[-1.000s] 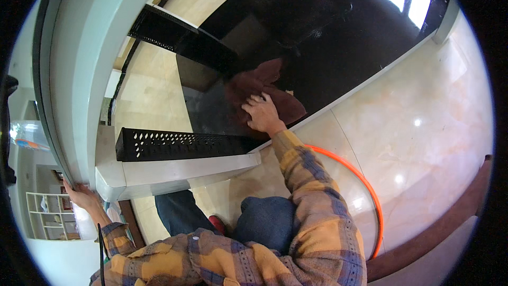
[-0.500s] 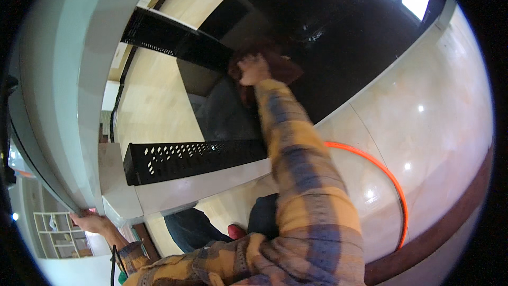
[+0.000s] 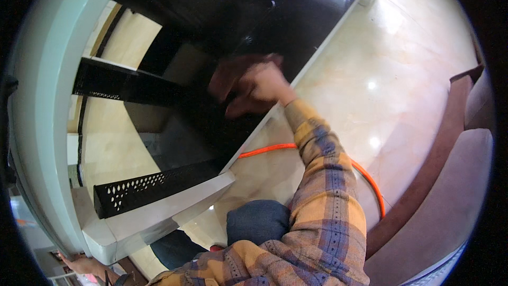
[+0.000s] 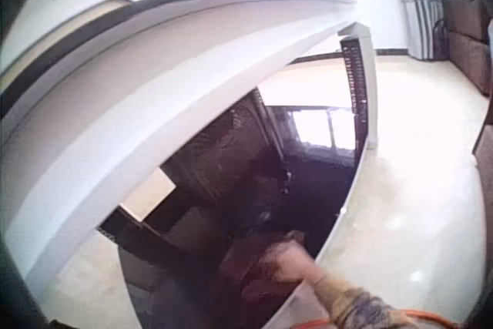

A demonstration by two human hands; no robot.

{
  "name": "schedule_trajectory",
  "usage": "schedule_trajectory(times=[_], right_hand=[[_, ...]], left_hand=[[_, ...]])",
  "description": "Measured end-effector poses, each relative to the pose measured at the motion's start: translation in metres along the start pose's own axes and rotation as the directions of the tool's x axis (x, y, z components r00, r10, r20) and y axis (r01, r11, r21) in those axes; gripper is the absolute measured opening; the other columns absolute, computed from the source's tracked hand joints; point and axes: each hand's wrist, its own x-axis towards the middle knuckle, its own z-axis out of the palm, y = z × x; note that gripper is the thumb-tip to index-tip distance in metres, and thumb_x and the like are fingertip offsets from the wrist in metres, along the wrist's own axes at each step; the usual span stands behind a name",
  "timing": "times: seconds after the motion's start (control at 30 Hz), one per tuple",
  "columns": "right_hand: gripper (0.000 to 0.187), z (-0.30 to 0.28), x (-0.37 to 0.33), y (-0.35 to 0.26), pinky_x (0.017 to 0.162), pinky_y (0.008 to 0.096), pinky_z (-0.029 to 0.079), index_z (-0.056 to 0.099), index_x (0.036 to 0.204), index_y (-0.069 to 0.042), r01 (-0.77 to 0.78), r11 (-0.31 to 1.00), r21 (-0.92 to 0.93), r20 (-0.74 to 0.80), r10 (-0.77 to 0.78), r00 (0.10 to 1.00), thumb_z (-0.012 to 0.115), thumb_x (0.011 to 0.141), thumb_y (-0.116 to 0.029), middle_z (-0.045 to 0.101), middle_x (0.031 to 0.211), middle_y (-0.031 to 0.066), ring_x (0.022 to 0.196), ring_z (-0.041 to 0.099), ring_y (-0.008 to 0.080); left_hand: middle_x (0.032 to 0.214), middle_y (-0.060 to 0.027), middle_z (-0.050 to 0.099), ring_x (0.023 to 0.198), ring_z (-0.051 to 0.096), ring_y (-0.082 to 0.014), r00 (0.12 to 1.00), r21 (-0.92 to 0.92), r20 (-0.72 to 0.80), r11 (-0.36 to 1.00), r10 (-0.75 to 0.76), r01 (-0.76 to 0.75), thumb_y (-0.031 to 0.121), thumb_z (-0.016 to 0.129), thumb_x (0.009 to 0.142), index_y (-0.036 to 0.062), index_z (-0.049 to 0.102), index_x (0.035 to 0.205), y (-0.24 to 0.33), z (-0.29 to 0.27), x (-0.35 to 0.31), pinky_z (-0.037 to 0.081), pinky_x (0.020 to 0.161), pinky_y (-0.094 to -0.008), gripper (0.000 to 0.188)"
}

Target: The person cleans the interior and exterior surfaces of a white cabinet with black shelves using a brown cloth and a spray bottle. They open the cabinet door, wipe the inside shelves and door, then wipe the exterior, occasionally spraying cleaner onto the cloth or surface.

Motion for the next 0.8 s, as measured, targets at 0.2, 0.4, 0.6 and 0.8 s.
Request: schedule_trajectory(times=[0.2, 0.4, 0.6, 0.8], right_hand=[[0.037, -0.102, -0.016, 0.119, 0.101, 0.0505, 0.038, 0.068, 0.11, -0.019, -0.698, 0.583, -0.415, -0.549, 0.452, 0.703, 0.065, 0.073, -0.023, 0.067, 0.114, 0.0036, 0.113, 0.058, 0.0248], [0.024, -0.02, -0.023, 0.005, 0.094, 0.0478, 0.04, 0.067, 0.095, -0.013, -0.493, 0.849, -0.192, -0.388, 0.396, 0.832, 0.067, 0.072, -0.013, 0.065, 0.099, 0.0121, 0.102, 0.059, 0.0322], [0.028, 0.027, -0.045, -0.063, 0.098, 0.0451, 0.039, 0.069, 0.097, -0.015, -0.172, 0.983, -0.058, -0.14, 0.163, 0.977, 0.066, 0.069, -0.013, 0.067, 0.103, 0.0081, 0.105, 0.059, 0.0284], [0.02, -0.091, -0.03, 0.114, 0.089, 0.0452, 0.041, 0.07, 0.092, -0.016, -0.416, 0.868, -0.27, -0.459, 0.264, 0.848, 0.062, 0.074, -0.014, 0.069, 0.094, 0.0063, 0.097, 0.062, 0.0277]], left_hand=[[0.138, -0.0207, 0.05, 0.124, 0.051, -0.0356, 0.984, -0.306, -0.021, 0.938, -0.176, 0.162, 0.02, 0.033, 0.102, 0.0008, 0.056, 0.133, -0.013, -0.003, 0.01, 0.04, 0.106, -0.0454, 0.044], [0.136, -0.0166, 0.053, 0.121, 0.053, -0.033, 0.971, -0.411, 0.027, 0.883, -0.236, 0.226, 0.024, 0.037, 0.1, 0.0051, 0.06, 0.13, -0.017, 0.008, 0.021, 0.045, 0.1, -0.0437, 0.042], [0.131, -0.0178, 0.056, 0.119, 0.052, -0.0354, 0.913, -0.58, 0.16, 0.712, -0.376, 0.395, 0.03, 0.042, 0.097, 0.0032, 0.058, 0.129, 0.026, -0.002, 0.006, 0.043, 0.102, -0.0454, 0.045], [0.132, -0.0177, 0.055, 0.12, 0.052, -0.0347, 0.895, -0.56, 0.156, 0.709, -0.418, 0.429, 0.034, 0.043, 0.097, 0.0033, 0.056, 0.131, 0.047, 0.008, -0.008, 0.043, 0.102, -0.045, 0.048]])
